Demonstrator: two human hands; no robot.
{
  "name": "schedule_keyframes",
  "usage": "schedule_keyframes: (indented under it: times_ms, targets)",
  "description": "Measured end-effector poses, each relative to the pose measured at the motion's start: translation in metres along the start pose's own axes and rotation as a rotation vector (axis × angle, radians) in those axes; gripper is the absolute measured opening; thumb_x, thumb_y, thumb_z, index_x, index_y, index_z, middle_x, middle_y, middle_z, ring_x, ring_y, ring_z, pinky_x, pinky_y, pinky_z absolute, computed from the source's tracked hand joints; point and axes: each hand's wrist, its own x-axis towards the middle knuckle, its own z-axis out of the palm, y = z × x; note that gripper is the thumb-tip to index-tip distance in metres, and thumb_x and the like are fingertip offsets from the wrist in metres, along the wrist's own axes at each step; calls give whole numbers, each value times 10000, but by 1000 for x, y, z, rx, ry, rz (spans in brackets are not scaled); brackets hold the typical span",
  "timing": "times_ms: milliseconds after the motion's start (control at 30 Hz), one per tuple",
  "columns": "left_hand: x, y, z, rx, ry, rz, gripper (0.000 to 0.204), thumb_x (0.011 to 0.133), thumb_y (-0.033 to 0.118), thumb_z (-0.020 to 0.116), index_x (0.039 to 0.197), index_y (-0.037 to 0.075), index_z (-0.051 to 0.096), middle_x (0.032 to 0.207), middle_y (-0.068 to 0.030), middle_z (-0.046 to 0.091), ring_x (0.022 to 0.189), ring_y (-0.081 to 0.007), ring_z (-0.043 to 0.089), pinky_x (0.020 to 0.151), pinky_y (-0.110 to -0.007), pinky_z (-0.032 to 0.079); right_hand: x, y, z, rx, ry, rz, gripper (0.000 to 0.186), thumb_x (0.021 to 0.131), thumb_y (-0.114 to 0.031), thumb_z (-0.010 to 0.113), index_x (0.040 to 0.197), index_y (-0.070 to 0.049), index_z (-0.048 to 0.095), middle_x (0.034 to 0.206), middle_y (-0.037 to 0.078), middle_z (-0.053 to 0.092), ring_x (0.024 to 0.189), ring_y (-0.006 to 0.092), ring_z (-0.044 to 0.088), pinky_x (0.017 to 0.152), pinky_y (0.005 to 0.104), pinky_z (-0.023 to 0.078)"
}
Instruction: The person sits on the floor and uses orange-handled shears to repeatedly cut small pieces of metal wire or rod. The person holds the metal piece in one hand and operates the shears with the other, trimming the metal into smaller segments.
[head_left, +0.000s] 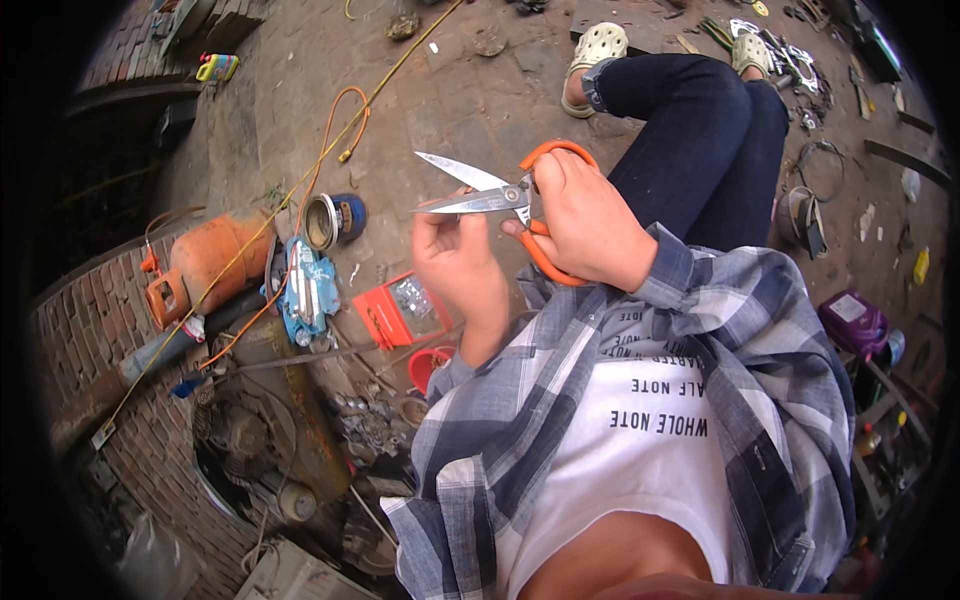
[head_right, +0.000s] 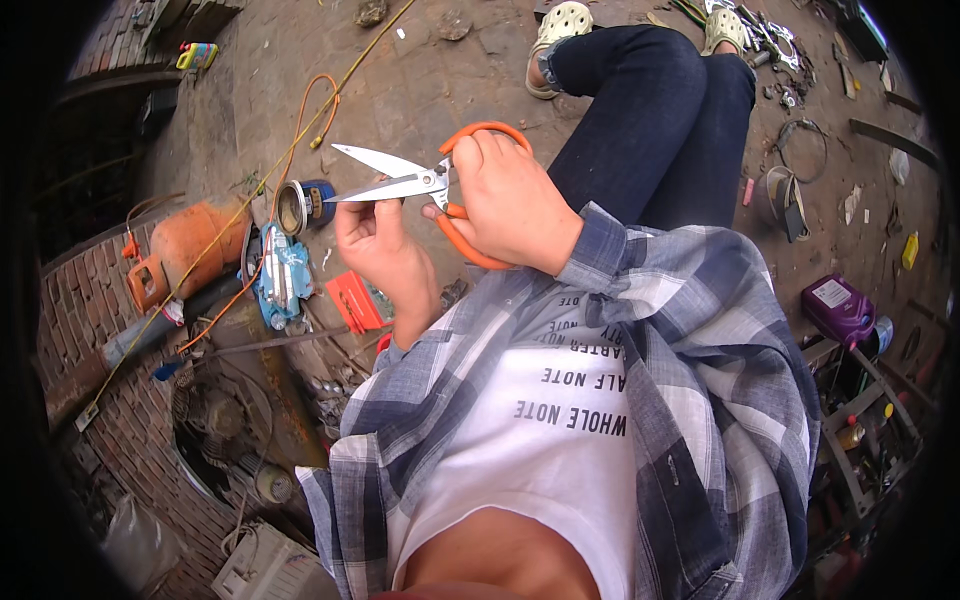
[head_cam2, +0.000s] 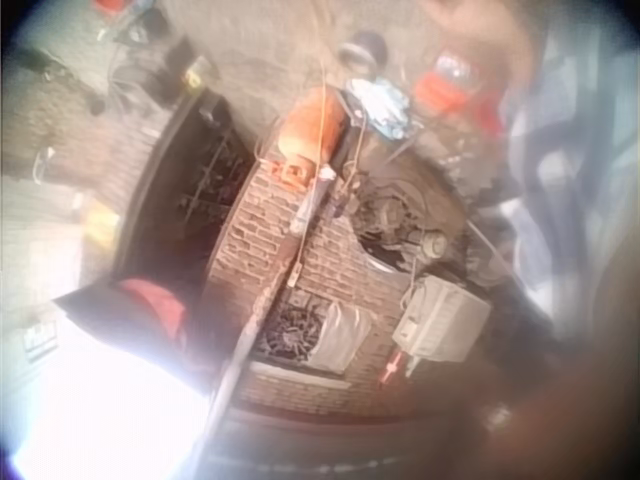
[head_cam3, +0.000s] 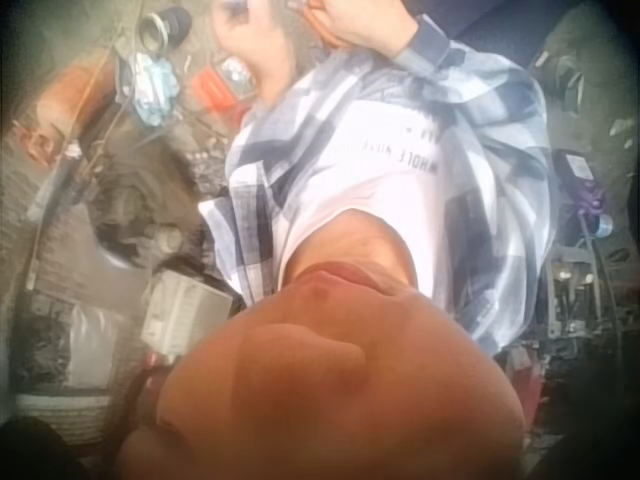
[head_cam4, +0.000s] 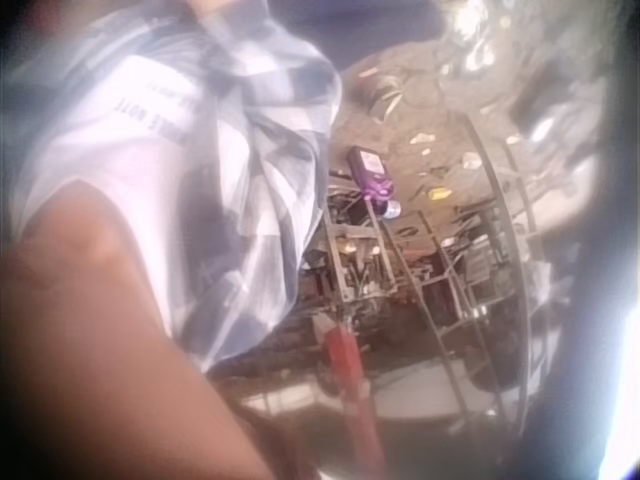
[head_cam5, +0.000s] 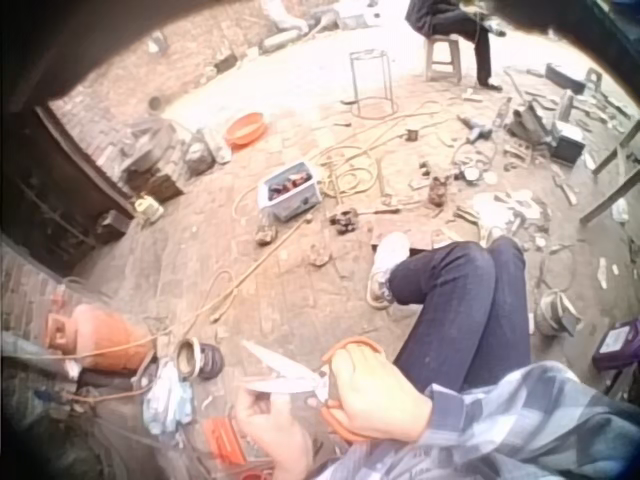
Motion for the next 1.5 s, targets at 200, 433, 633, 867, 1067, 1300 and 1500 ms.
schedule_keyframes:
  times_ms: [200, 433, 633, 867, 1067, 1300, 1500]
  targets:
    - [1, 2, 1, -95, -18, -41, 64, 853, -61, 582, 906, -39, 554, 901, -95, 623, 839, -139, 615, 780, -273, 497, 2, 5, 3, 42, -104, 97, 520, 774, -370, 717, 972, 40, 464, 773, 166, 562, 716, 341, 579, 636, 421, 464]
    - [2, 10, 10, -185, 22, -189, 45, 862, -28, 575, 903, -34, 560, 883, -124, 622, 830, -188, 641, 772, -321, 562, 5, 8, 6, 334, -300, 371, 596, 822, -434, 659, 1089, 69, 485, 843, 223, 620, 825, 354, 640, 697, 415, 501]
    - [11, 0, 0, -439, -50, -359, 52, 870, 5, 568, 909, -29, 571, 903, -112, 616, 846, -203, 646, 811, -330, 549, 2, 11, -5, 272, -123, 89, 578, 787, -375, 708, 1090, 65, 486, 1008, 215, 540, 950, 351, 546, 821, 399, 446]
    - [8, 3, -3, -421, -67, -378, 81, 847, -10, 560, 924, -35, 560, 912, -112, 611, 848, -208, 646, 810, -340, 557, 6, 10, -14, 21, 7, -77, 565, 732, -350, 742, 1058, 39, 494, 971, 177, 489, 929, 337, 508, 819, 399, 417]
    - [9, 2, -6, -399, -84, -376, 85, 841, -29, 558, 925, -42, 559, 925, -118, 613, 868, -208, 642, 816, -339, 553, 6, 11, -14, -11, -25, -74, 588, 720, -367, 749, 1042, 51, 489, 970, 195, 488, 908, 349, 517, 800, 406, 428]
    - [7, 1, -8, -359, -95, -319, 82, 824, -62, 589, 902, -40, 573, 933, -101, 614, 870, -177, 623, 821, -313, 528, 2, 10, -14, 14, -108, -29, 622, 748, -407, 726, 1058, 72, 478, 974, 245, 543, 927, 381, 555, 820, 422, 454]
    - [6, -1, -9, -308, -113, -282, 98, 822, -60, 613, 909, -25, 583, 922, -86, 618, 861, -157, 616, 811, -298, 522, -1, 12, -16, 4, -228, 11, 650, 785, -446, 683, 1062, 98, 459, 902, 260, 571, 856, 389, 590, 770, 420, 480]
